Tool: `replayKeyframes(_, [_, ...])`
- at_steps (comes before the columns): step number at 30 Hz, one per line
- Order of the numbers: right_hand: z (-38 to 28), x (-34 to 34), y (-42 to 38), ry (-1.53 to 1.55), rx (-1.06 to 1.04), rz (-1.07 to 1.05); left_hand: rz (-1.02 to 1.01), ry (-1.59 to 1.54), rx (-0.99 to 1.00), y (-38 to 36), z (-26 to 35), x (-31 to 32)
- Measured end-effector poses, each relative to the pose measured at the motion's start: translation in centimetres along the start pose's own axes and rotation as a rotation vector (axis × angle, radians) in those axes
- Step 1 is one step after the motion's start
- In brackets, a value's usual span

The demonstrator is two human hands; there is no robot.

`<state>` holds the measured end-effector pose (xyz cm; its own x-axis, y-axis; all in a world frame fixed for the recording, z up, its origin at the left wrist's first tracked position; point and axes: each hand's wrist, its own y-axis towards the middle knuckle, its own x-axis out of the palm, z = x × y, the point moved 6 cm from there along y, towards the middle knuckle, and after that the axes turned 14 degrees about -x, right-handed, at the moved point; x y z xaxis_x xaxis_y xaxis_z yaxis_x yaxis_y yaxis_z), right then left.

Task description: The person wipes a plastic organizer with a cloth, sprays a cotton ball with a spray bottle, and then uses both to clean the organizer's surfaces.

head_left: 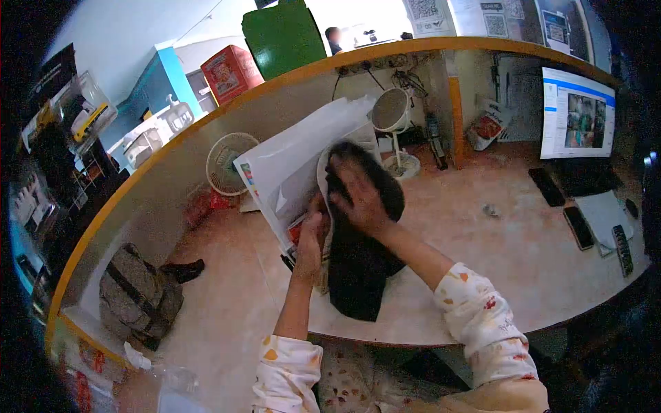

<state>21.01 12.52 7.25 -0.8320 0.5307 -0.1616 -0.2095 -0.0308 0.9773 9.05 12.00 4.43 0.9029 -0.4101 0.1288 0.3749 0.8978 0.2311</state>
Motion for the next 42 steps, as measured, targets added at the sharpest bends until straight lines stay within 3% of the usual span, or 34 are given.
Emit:
replayKeyframes(6, [4.8, -0.3, -2.5, -0.098, 0.338, 0.299, -0.032, 0.007, -0.011, -0.5, 1.0, 1.9])
replayKeyframes(10, [-3.6, 0.7, -2.6, -0.033, 0.044, -0.027, 0.020, 0.080, 0.016, 1.0, -1.5, -1.0])
replayKeyframes(13, [-2.6, 1.1, -1.9, 0.032, -0.007, -0.097, 0.048, 0.087, 0.014, 0.4, -0.4, -0.1])
replayKeyframes(19, [3.9, -1.7, 1.5, -0.144, 0.099, 0.166, -0.036, 0.019, 0.029, 0.5, 0.1, 0.5])
replayKeyframes(21, [3.5, -0.9, -0.2, -0.114, 0.169, 0.134, -0.053, 0.010, 0.040, 0.5, 0.5, 0.8])
replayKeyframes(25, [1.0, -0.4, -6.9, -0.010, 0.326, -0.106, -0.075, 0.024, 0.019, 0.9, -0.2, 0.4])
replayKeyframes(29, [1.0, -3.7, -12.7, 0.087, 0.558, -0.484, -0.053, 0.027, 0.098, 1.9, -1.5, -0.9])
replayKeyframes(31, [0.9, -6.9, -12.6, 0.050, 0.599, -0.576, -0.012, 0.047, 0.127, 2.1, -1.2, -1.2])
replayKeyframes(34, [0.3, -11.3, -10.9, -0.089, 0.450, -0.524, 0.065, 0.099, 0.144, 1.6, -0.1, -0.7])
replayKeyframes(37, [0.7, -12.8, -12.1, -0.109, 0.565, -1.001, 0.145, 0.183, 0.076, 1.1, 0.1, -0.2])
replayKeyframes(40, [4.1, -16.6, -12.2, -0.098, 0.376, -0.767, 0.200, 0.332, 0.018, 1.7, -0.1, -1.3])
replayKeyframes(42, [6.5, -20.1, -12.8, -0.534, 0.512, -0.711, 0.231, 0.318, -0.025, 3.4, -2.9, -3.8])
